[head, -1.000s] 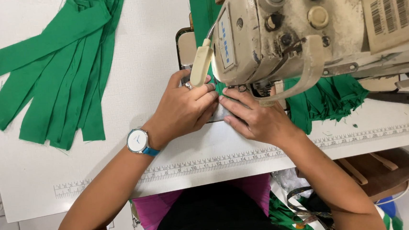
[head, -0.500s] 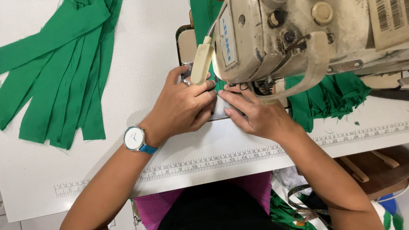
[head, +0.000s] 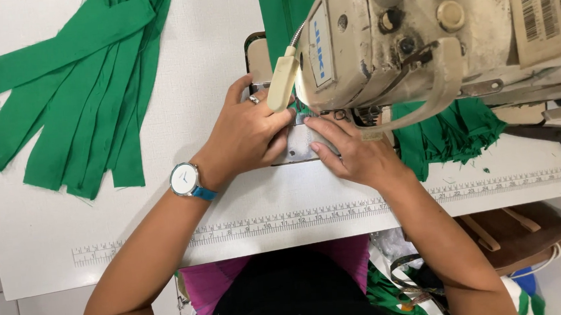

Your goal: Sewing green fabric strips using an industrial sewing machine

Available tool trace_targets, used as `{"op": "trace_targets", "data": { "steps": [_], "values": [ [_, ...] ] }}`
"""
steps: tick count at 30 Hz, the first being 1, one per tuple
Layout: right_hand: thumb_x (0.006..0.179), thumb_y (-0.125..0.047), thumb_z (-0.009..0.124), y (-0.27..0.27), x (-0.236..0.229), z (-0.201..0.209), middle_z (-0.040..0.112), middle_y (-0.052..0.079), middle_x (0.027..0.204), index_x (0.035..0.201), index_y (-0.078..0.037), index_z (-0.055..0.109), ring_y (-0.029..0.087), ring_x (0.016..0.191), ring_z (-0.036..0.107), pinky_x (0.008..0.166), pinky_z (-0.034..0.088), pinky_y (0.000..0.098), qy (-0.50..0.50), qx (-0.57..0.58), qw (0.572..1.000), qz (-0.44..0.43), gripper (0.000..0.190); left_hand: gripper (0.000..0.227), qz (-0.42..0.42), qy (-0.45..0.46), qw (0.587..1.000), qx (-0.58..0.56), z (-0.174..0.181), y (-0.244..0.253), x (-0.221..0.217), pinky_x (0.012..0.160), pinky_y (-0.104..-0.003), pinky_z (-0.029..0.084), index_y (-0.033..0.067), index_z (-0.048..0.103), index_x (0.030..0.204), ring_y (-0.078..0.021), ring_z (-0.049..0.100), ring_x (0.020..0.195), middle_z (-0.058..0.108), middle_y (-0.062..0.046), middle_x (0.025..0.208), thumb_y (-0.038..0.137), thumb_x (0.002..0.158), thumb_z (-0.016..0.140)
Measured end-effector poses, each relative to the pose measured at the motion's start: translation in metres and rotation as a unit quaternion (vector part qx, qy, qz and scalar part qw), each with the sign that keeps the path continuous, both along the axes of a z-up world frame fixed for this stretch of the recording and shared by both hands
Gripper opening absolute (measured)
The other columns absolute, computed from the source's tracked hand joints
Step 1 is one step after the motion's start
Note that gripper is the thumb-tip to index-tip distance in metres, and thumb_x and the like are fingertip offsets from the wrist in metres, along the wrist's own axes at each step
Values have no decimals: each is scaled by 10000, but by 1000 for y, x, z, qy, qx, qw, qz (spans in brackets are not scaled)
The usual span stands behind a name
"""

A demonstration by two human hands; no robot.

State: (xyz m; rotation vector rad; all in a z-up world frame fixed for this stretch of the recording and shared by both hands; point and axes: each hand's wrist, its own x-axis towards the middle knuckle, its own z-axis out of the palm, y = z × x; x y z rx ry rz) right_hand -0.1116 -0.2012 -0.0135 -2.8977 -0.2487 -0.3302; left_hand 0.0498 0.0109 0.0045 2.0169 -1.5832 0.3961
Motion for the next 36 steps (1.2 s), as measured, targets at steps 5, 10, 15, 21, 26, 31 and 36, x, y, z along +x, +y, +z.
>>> {"op": "trace_targets", "data": {
  "steps": [5,10,15,21,26,31,36],
  "values": [
    [1003,-421,556,3,1,12,728,84,1051,1328,-262,661,312,1013,721,1046,471,531,-13,38,999,4,376,244,17,12,999,28,-7,1,4,1086,-598,341,176,711,1077,-221,642,1206,698,-68,1093,279,884,603],
    [961,-450,627,3,0,20,711,47,1125,1308,-283,698,275,1048,716,1104,424,496,-87,27,996,-12,392,307,25,3,1000,15,-17,0,6,1091,-602,317,141,685,1113,-226,572,1308,669,-80,1173,303,856,639],
    [943,-296,703,9,2,35,688,84,1151,1237,-161,740,324,1050,705,1068,468,489,-127,83,988,11,326,359,45,-12,999,-3,-23,0,4,1089,-606,327,128,683,1165,-247,552,1325,659,-93,1269,351,886,645],
    [944,-138,714,27,6,48,676,136,1047,1152,-48,741,359,983,682,906,536,451,-149,134,979,22,229,525,146,-77,985,-59,-7,10,19,1034,-566,445,156,661,1289,-323,545,1310,600,-121,1343,365,826,790],
    [1004,-106,665,37,0,48,699,139,1057,1052,-1,722,290,1017,636,938,523,398,-138,118,983,-27,129,274,248,-66,959,-122,41,52,49,1000,-449,501,131,682,1213,-333,616,1257,575,-177,1408,242,969,741],
    [1003,-86,664,42,-2,51,690,125,976,983,-1,726,286,956,619,858,510,384,-149,102,984,-10,107,300,339,-41,923,-176,75,120,78,912,-484,530,112,659,1249,-387,577,1166,565,-204,1315,163,965,741],
    [1026,-105,641,48,-3,57,704,117,950,944,1,732,294,928,617,833,507,389,-159,83,984,10,162,323,412,-4,869,-274,107,238,56,966,-506,542,74,574,1403,-402,586,1171,498,-210,1378,66,1099,684]
  ]
}}
